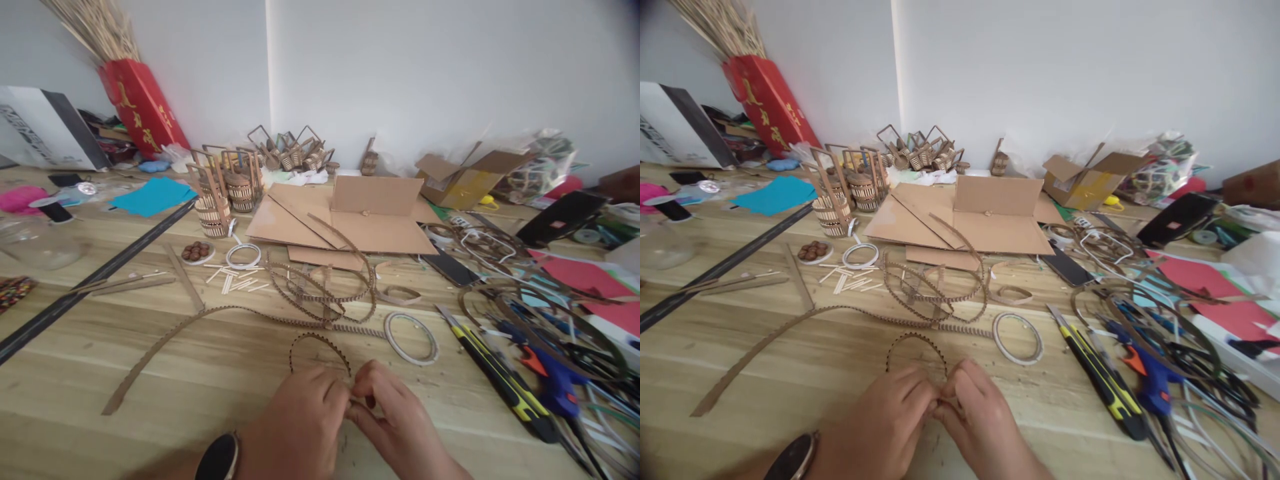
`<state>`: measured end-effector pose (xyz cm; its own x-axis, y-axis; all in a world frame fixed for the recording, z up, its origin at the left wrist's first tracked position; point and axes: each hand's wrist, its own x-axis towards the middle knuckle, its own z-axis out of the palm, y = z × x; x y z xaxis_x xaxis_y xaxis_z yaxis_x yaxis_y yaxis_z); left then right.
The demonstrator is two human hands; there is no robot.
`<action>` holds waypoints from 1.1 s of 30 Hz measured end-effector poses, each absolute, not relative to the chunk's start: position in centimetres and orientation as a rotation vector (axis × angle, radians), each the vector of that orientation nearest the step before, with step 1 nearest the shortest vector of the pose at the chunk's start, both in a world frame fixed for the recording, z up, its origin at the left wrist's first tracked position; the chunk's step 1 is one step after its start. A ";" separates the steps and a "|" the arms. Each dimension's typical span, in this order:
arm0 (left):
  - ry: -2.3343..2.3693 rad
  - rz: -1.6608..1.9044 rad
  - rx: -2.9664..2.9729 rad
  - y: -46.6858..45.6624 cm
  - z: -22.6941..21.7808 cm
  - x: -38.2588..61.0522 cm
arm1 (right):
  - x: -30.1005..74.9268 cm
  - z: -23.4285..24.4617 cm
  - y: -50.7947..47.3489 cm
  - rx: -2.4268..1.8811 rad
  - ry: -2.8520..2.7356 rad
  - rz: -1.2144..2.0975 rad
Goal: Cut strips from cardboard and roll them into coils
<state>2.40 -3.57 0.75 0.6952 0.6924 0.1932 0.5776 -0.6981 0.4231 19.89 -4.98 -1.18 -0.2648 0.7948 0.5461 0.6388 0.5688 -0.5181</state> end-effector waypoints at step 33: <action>0.910 0.556 1.675 -2.1 1.9 2.0 | 20.5 -0.5 -5.6 -1.055 -2.003 0.185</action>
<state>2.03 -2.09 1.86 0.5956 0.7985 -0.0880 0.2858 -0.1082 0.9521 20.52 -5.60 -0.48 -0.2901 0.7360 0.6116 0.6116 0.6342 -0.4731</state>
